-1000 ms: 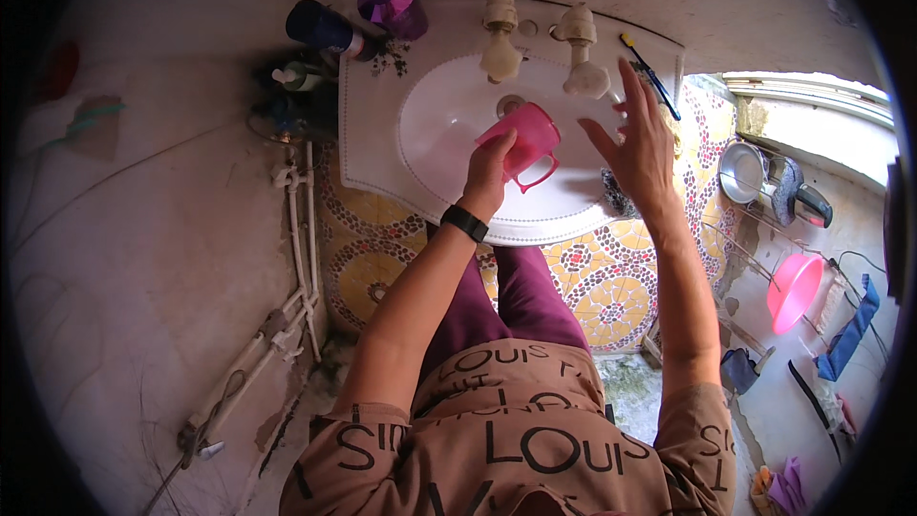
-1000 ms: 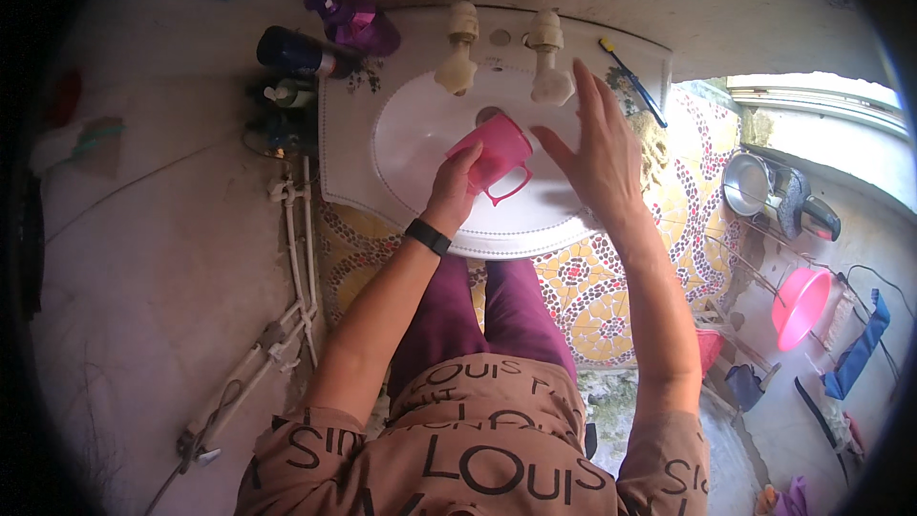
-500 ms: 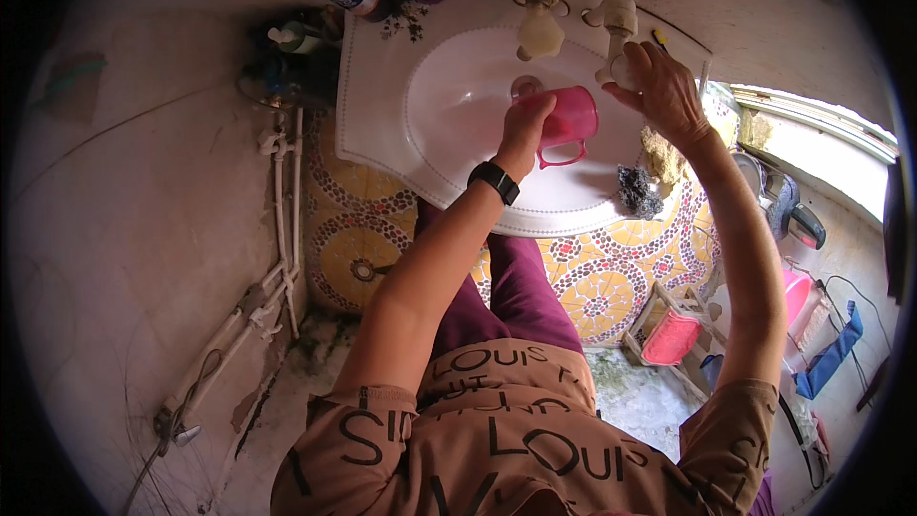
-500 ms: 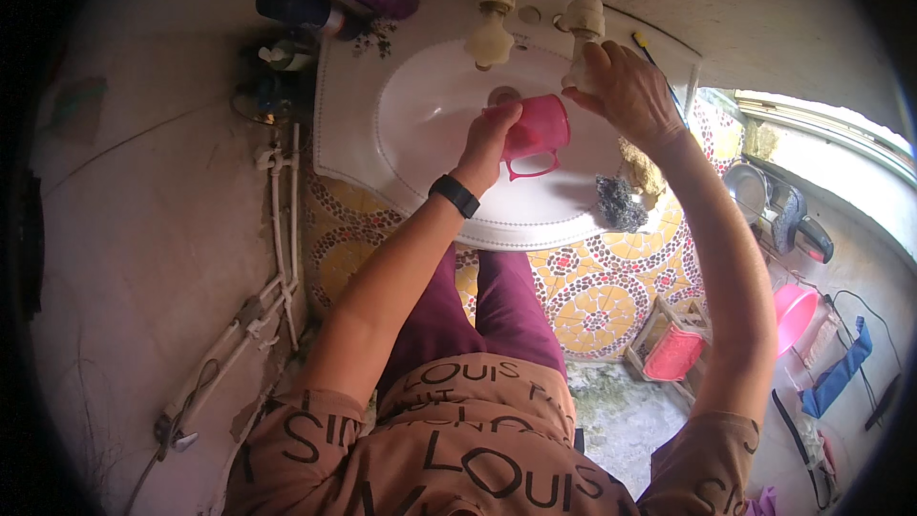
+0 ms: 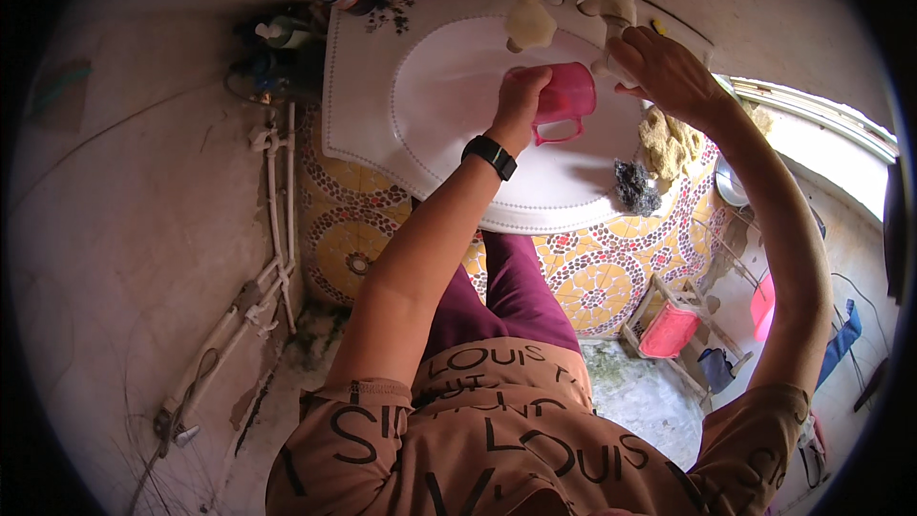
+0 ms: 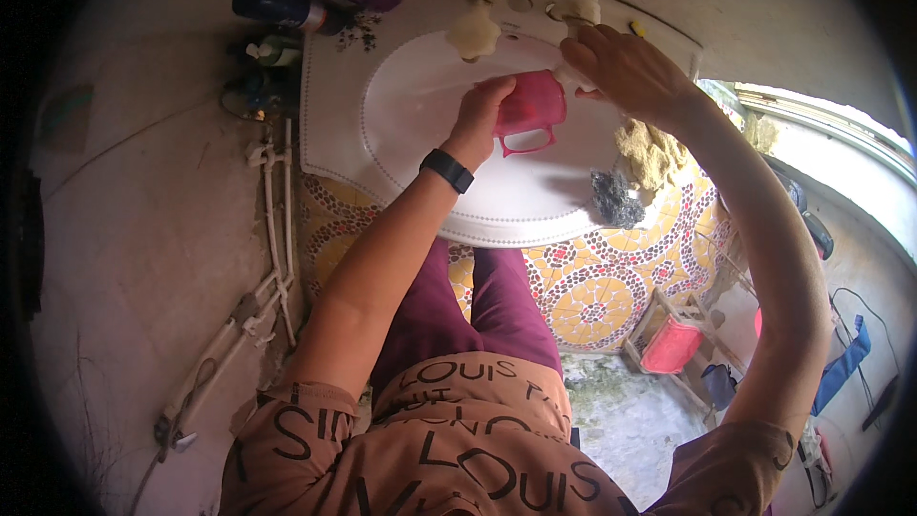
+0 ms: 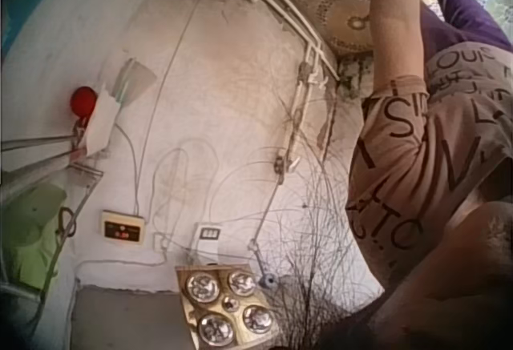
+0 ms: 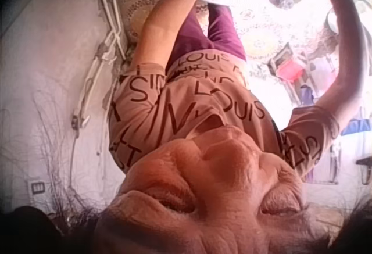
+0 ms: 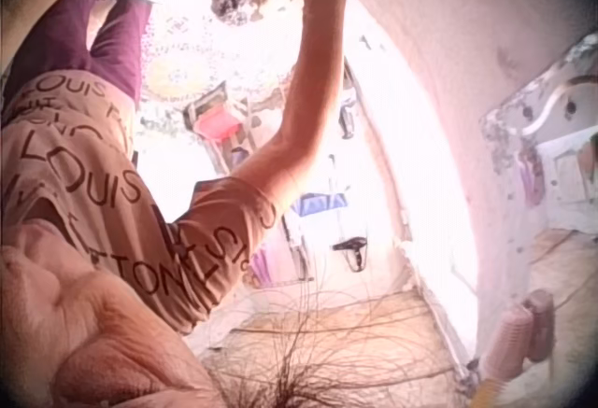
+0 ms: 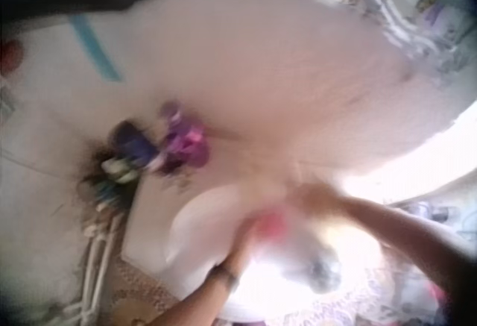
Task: The person washes a pink cup in a sink, wipes a wall-mounted metal shelf and the surrounding wall with a cloth, and organizes toothbrushes and cups on the shelf.
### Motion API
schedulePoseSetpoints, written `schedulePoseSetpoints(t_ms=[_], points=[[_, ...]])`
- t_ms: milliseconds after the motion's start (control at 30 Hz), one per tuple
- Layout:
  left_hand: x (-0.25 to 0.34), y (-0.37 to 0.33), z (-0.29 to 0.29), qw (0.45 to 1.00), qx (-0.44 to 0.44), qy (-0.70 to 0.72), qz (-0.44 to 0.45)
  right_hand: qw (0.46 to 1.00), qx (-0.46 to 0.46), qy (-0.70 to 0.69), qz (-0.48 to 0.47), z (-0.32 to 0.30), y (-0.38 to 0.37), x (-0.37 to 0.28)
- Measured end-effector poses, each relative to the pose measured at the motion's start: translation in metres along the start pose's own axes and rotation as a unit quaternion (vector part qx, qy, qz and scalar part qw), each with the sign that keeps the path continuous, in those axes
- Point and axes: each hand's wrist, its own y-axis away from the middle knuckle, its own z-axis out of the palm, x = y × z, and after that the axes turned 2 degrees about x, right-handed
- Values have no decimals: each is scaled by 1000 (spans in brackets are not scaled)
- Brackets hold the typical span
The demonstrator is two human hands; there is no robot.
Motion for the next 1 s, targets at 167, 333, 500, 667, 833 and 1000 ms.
schedulePoseSetpoints(t_ms=[167, 333, 500, 667, 833, 1000], points=[[5, 2, 4, 1000, -29, 2, -7, 1000, 14, -13, 5, 4, 5, 2], [2, -2, -6, 1000, -4, 2, -12, 998, 48, -34, -12, 6, 6, 0], [5, -2, -4, 999, 11, 0, -30, 996, 73, -40, 41, 13, 10, -9], [11, -3, 2, 999, -8, -22, -31, 996, 67, -48, 38, 13, 14, -5], [11, -5, 1, 1000, -4, 1, -29, 996, 68, -58, 1, 11, 10, -4], [11, -2, -4, 999, -12, 40, -3, 871, 217, -266, 351, 43, 34, -46]])
